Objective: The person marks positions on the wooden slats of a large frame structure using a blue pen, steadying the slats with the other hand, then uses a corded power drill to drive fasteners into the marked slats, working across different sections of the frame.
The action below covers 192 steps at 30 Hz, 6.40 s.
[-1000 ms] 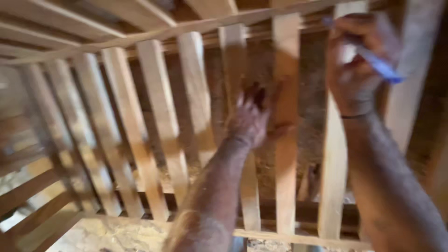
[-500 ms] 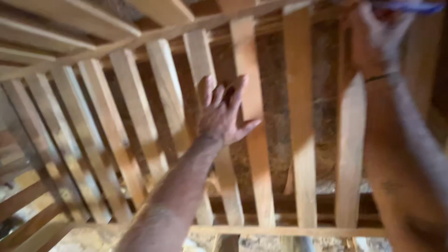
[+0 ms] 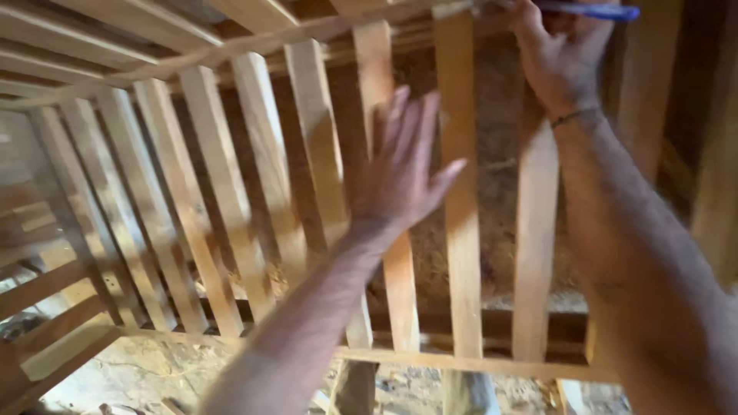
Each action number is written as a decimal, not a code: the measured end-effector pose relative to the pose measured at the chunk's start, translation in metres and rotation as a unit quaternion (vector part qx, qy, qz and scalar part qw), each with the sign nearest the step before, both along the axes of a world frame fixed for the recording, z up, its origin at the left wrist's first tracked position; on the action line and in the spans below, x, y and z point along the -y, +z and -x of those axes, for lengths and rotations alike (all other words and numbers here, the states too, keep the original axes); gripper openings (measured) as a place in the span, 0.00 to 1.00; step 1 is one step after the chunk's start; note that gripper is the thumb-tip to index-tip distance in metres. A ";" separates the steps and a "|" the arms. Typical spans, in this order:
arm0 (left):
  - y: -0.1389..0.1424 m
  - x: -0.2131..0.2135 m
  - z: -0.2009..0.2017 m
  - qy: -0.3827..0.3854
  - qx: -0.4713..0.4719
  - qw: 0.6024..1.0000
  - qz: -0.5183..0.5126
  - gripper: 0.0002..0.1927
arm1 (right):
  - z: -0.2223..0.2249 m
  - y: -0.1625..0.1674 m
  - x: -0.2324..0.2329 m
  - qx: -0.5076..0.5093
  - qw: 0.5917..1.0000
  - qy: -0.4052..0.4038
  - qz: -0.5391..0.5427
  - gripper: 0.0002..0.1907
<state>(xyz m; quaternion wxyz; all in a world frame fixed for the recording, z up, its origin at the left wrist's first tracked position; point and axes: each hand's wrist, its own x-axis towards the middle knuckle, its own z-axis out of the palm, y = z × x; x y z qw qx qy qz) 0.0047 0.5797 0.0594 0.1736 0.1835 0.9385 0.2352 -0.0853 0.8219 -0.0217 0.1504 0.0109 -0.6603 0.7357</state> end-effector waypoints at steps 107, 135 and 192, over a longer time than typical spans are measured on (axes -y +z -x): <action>-0.052 -0.057 0.011 0.075 -0.017 0.995 -0.057 0.46 | 0.024 0.030 0.094 -0.065 0.963 -0.011 -0.263 0.04; -0.041 -0.066 0.011 0.020 -0.069 0.997 0.016 0.51 | -0.004 0.024 0.004 0.002 0.991 -0.066 -0.116 0.04; -0.062 -0.066 0.006 0.021 -0.123 0.992 0.012 0.46 | -0.101 0.094 0.003 0.089 0.922 -0.257 -0.277 0.15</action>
